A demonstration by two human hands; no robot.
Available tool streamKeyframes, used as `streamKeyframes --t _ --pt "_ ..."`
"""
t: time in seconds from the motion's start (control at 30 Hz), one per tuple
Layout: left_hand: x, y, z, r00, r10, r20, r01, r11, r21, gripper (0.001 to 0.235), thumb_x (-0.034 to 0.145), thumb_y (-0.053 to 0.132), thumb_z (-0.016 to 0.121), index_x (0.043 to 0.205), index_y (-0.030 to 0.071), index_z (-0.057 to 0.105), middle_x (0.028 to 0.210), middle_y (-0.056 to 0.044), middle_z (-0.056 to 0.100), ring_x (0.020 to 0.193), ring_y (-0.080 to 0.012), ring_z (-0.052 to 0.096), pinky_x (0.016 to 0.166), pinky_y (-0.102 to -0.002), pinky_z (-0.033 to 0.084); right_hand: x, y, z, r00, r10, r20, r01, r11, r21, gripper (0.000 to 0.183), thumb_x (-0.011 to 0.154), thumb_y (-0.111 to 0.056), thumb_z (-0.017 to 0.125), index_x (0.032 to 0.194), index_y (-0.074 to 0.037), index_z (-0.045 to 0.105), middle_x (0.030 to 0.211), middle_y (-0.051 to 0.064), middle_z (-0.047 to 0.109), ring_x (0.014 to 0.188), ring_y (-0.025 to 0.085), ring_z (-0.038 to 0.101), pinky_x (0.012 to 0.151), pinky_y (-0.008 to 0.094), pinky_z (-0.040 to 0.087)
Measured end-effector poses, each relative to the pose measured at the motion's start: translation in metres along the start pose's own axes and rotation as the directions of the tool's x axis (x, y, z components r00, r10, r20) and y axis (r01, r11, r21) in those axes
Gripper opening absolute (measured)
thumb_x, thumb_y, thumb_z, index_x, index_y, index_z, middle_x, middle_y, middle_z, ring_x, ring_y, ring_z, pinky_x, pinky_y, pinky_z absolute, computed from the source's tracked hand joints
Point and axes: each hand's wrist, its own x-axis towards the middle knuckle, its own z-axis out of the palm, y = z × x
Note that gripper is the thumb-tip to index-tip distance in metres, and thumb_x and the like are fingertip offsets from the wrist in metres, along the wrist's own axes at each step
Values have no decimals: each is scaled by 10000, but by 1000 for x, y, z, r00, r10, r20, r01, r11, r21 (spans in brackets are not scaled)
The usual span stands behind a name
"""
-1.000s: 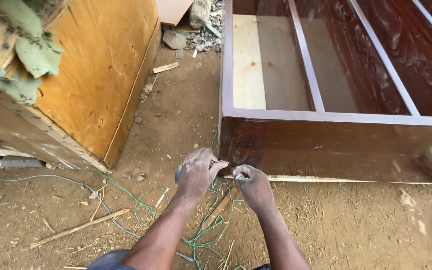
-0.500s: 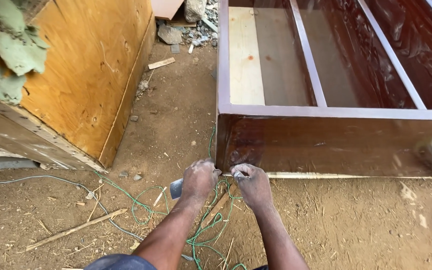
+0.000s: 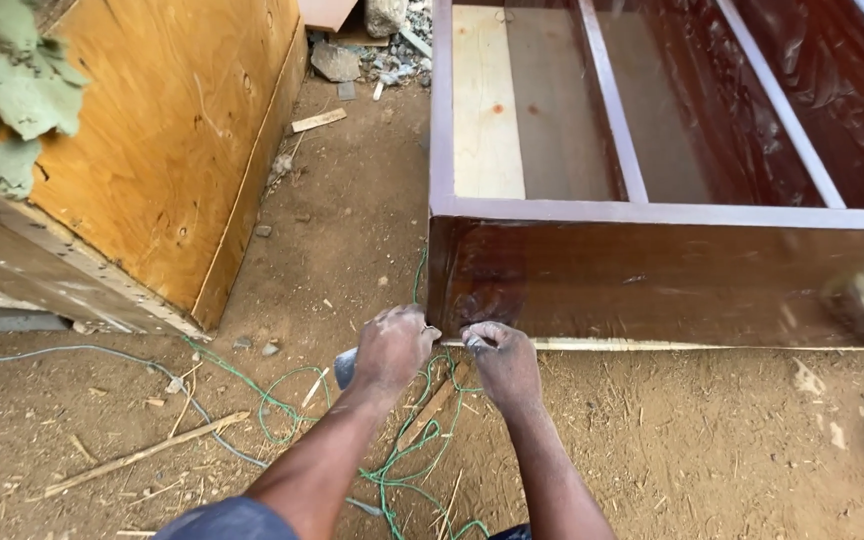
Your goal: The person sands the edges and surfaces of a wooden frame using a sanding block. They work on the vertical dividers and horizontal rails of the frame, moving around the structure to reach different sections.
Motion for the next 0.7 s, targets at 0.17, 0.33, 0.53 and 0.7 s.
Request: streamKeyframes --t 0.17,0.33,0.53,0.7 --pt "-10 30 -58 998 -48 46 52 994 -92 245 885 235 755 1049 54 740 936 -175 755 992 -399 740 868 -549 601 -8 -9 -3 998 60 10 -60 998 12 188 885 -224 705 979 -124 833 1045 114 795 1122 337 709 961 458 527" --pt "-5 17 -35 990 -89 105 92 995 -23 187 893 203 744 1001 53 776 910 -162 770 976 -378 755 876 -537 606 -10 -5 4 997 74 8 -74 997 2 180 880 -222 703 965 -135 836 1002 100 799 1055 309 726 931 439 529" --pt "-15 57 -118 996 -88 10 88 995 -56 175 840 76 634 886 -9 780 761 -218 736 794 -408 762 709 -489 636 -11 2 2 996 83 31 -83 997 -4 196 913 -223 703 1027 -129 831 1024 110 790 993 280 711 897 402 524" --pt "-14 59 -115 989 -147 -21 141 975 -174 244 804 190 729 933 -11 781 821 -237 749 888 -428 760 794 -508 630 -8 2 -4 999 39 28 -39 999 2 185 901 -241 717 1007 -138 829 1033 123 782 1065 323 716 919 439 531"
